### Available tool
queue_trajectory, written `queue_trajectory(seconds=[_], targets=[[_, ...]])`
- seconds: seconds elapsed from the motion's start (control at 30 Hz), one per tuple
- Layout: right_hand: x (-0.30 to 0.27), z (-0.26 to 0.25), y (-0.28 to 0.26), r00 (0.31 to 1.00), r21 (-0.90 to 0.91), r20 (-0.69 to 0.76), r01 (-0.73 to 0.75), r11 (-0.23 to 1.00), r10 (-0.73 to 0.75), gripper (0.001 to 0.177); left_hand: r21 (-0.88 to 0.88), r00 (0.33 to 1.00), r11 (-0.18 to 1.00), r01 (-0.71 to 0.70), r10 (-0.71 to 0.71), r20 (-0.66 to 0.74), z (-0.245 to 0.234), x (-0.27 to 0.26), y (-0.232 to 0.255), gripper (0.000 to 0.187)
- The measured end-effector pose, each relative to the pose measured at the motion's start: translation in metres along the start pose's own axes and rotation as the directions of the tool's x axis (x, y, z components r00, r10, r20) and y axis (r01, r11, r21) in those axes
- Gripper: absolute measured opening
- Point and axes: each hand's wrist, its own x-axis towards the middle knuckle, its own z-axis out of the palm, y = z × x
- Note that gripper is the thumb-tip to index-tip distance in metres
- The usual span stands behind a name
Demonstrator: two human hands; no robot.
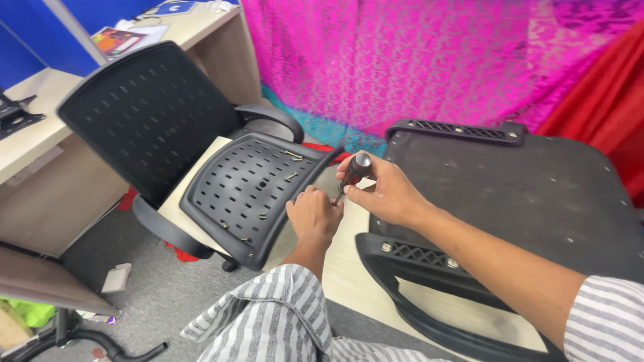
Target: The person uses a screwdriver to tighten screws on the underside of an office chair seat, securing the seat to its frame. The person works on multiple screw locations around the seat perimeter.
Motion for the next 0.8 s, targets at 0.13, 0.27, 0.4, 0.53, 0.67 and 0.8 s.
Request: queue_trajectory(seconds=[0.13,0.27,0.4,0.53,0.67,0.8], targets=[[0.030,0.057,-0.006,1.000,0.029,-0.011,0.024,0.999,-0.024,0.030,-0.004,0.968,0.969,0.248,-0.248,-0.043,-0.018,0.016,-0.071,0.029],[0.046,0.104,0.000,1.000,0.042,-0.012,0.022,0.999,-0.022,0.034,-0.036,0.926,0.926,0.375,-0.376,-0.040,-0.029,0.015,-0.128,0.031],[0.049,0.142,0.016,0.999,0.077,0.037,0.024,0.997,-0.027,0.035,-0.127,0.886,0.880,0.457,-0.463,-0.020,-0.027,0.005,-0.165,0.024],[0.045,0.168,0.035,0.998,0.026,0.040,-0.039,0.999,0.038,0.037,-0.167,0.843,0.828,0.536,-0.534,0.062,-0.019,0.001,-0.182,0.021],[0.041,0.176,0.049,0.992,-0.005,0.048,-0.114,0.994,0.114,0.039,-0.189,0.770,0.746,0.638,-0.619,0.156,-0.012,0.000,-0.187,0.024],[0.042,0.179,0.057,0.962,0.039,0.046,-0.272,0.962,0.270,0.040,-0.208,0.763,0.734,0.646,-0.625,0.164,-0.008,0.003,-0.189,0.032]])
